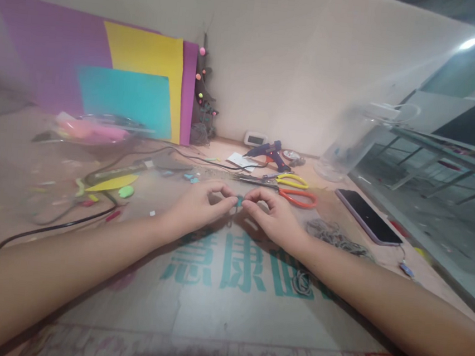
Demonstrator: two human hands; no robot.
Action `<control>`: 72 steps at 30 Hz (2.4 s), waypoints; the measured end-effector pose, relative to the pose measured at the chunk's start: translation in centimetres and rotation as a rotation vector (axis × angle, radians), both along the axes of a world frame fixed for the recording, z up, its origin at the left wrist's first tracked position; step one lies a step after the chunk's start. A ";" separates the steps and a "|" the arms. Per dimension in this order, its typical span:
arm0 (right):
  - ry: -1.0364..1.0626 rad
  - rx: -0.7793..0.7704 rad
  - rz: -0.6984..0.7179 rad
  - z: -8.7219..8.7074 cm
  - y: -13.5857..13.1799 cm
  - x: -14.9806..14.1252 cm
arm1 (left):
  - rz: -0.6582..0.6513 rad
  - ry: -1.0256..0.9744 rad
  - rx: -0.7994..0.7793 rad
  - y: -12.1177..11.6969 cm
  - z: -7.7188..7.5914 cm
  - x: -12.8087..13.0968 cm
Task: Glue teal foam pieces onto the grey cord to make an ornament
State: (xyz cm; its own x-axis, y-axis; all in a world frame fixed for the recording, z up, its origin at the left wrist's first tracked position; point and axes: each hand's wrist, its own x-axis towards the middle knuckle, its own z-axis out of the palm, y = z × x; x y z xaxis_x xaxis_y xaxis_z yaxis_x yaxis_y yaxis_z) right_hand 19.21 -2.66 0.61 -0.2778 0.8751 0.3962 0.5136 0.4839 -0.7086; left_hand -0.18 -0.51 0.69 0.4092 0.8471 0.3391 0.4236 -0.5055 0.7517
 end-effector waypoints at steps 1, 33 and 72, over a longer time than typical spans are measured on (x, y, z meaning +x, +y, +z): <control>-0.003 0.001 -0.002 0.0 0.0 0.0 | 0.000 0.004 0.000 0.0 0.0 0.0; 0.183 -0.141 -0.029 -0.2 0.3 0.1 | 0.137 -0.129 -0.078 0.7 -0.3 -0.5; 0.130 -0.127 -0.028 -0.2 0.3 0.0 | 0.178 -0.115 -0.095 0.7 -0.2 -0.3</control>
